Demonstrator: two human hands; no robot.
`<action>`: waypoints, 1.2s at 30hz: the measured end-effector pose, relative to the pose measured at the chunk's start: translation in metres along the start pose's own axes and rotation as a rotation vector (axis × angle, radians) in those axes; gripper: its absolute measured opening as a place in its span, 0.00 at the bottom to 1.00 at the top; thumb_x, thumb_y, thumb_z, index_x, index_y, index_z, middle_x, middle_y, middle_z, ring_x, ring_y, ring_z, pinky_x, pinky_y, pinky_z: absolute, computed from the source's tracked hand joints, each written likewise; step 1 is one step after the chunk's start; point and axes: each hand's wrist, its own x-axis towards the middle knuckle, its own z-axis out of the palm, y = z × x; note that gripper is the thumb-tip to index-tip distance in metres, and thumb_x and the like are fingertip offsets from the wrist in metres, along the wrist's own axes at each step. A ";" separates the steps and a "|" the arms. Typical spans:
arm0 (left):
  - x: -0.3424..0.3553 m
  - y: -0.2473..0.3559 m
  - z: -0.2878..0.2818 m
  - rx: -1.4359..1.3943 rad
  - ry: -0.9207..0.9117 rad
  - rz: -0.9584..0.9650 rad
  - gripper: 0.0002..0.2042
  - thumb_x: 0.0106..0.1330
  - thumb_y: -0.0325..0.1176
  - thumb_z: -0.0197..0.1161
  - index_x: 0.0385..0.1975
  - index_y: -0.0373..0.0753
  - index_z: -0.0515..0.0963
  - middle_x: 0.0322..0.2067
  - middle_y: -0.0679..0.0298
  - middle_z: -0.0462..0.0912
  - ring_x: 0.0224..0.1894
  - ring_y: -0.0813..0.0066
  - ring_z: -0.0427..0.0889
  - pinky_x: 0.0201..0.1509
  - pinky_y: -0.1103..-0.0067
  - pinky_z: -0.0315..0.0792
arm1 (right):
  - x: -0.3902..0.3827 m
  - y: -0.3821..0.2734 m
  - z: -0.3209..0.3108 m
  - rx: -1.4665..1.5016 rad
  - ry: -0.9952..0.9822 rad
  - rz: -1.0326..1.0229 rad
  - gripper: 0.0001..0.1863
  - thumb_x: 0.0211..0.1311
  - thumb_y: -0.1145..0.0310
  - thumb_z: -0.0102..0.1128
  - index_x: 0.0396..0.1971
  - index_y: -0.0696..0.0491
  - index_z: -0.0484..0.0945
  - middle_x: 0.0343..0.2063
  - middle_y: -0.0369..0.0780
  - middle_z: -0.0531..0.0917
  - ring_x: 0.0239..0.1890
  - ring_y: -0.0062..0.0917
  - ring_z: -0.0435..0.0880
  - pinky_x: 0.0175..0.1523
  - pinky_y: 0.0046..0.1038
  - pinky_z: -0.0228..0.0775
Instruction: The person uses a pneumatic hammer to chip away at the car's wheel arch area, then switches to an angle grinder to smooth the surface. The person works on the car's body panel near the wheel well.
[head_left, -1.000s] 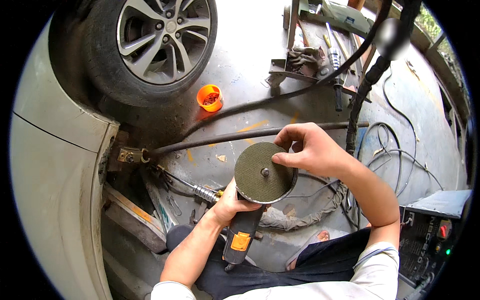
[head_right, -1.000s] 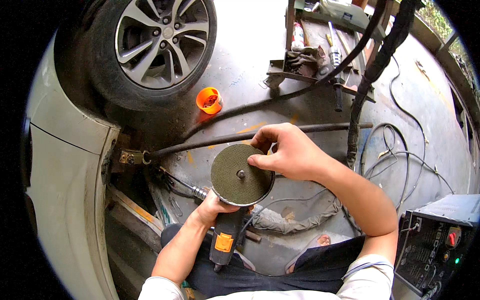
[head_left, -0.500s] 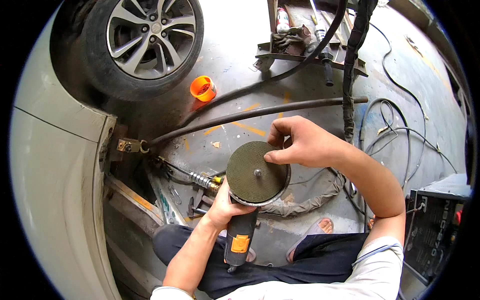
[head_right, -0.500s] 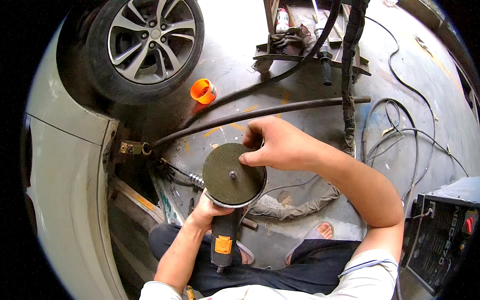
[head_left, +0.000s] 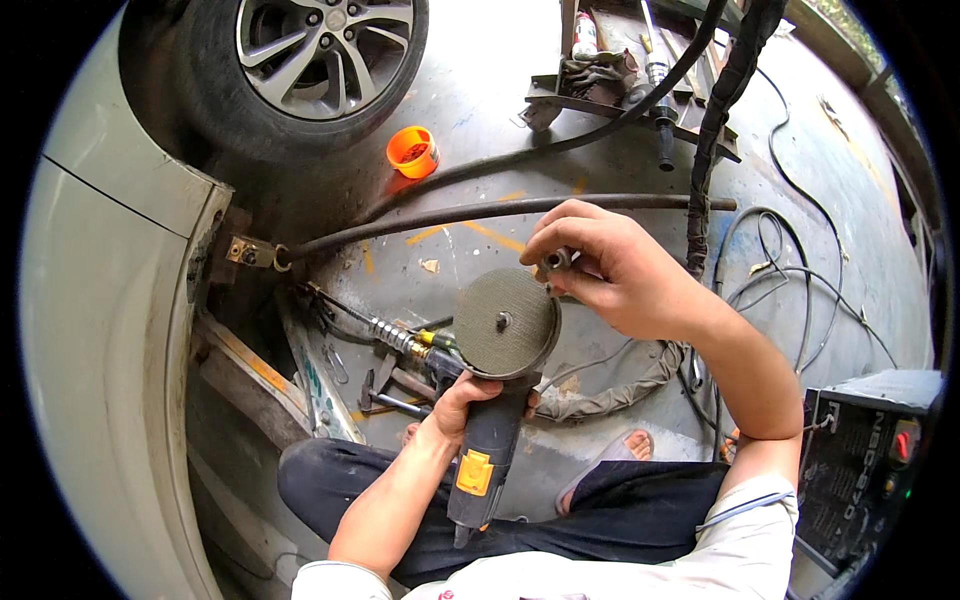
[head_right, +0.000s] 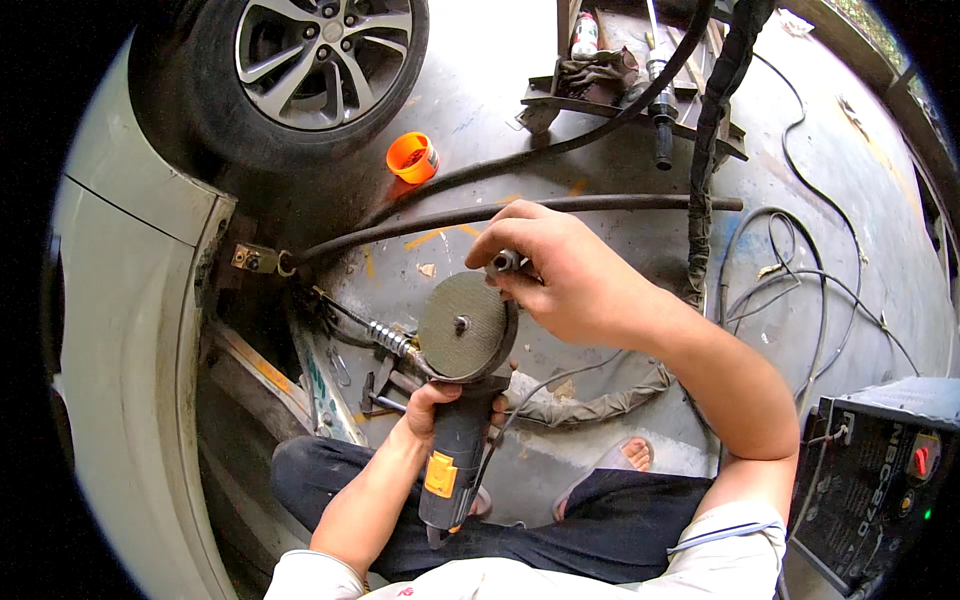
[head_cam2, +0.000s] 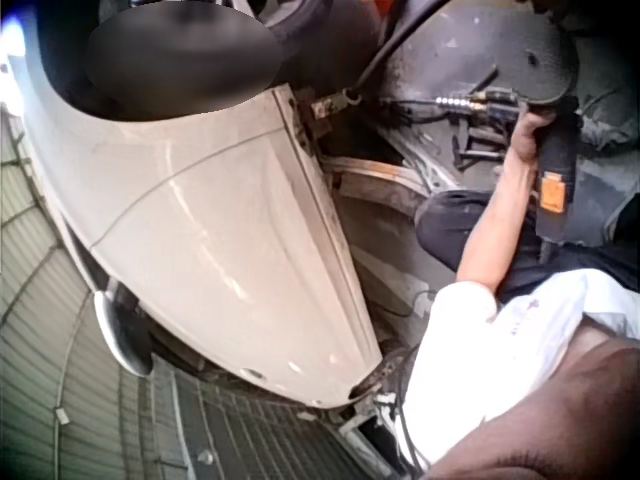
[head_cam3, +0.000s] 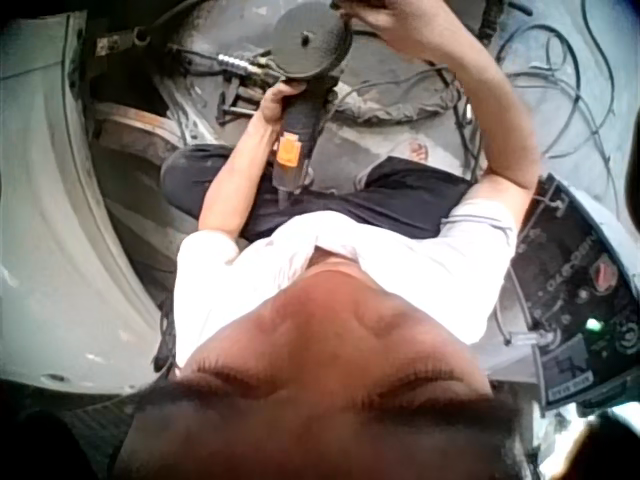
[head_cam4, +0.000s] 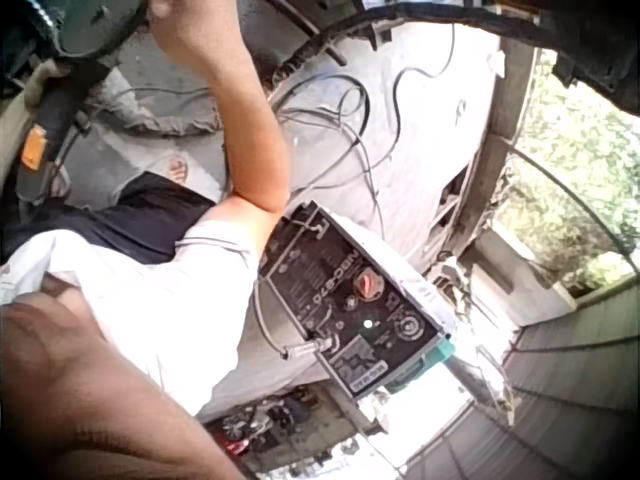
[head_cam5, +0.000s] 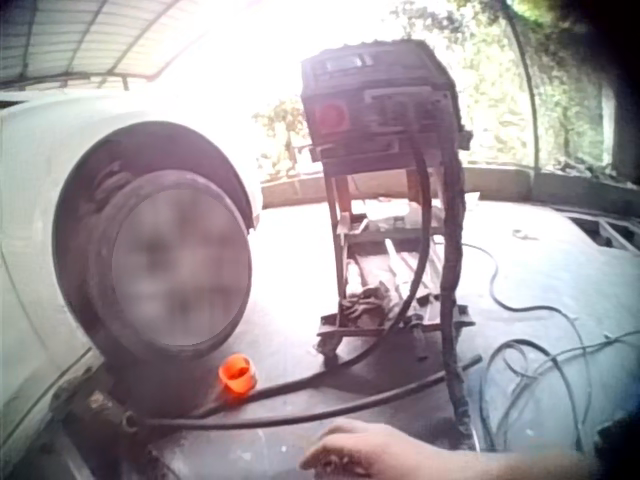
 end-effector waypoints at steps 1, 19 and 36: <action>-0.002 0.002 0.002 -0.006 -0.026 -0.002 0.30 0.46 0.35 0.63 0.52 0.30 0.68 0.37 0.49 0.78 0.35 0.64 0.81 0.37 0.75 0.79 | 0.002 0.002 0.000 0.065 0.023 0.065 0.10 0.57 0.82 0.54 0.40 0.60 0.75 0.40 0.38 0.74 0.44 0.20 0.77 0.46 0.20 0.73; -0.002 0.006 0.009 0.599 0.161 0.348 0.27 0.45 0.22 0.65 0.50 0.31 0.69 0.36 0.54 0.80 0.37 0.64 0.81 0.42 0.72 0.77 | 0.004 0.033 -0.002 0.281 0.095 0.329 0.12 0.55 0.67 0.64 0.32 0.62 0.80 0.32 0.38 0.76 0.32 0.17 0.75 0.37 0.21 0.69; 0.004 0.003 0.004 0.446 0.131 0.280 0.26 0.44 0.24 0.65 0.48 0.30 0.70 0.36 0.53 0.80 0.38 0.64 0.81 0.43 0.72 0.76 | 0.017 0.040 0.014 0.271 0.013 0.296 0.14 0.50 0.66 0.69 0.19 0.59 0.75 0.17 0.32 0.73 0.22 0.13 0.68 0.27 0.19 0.61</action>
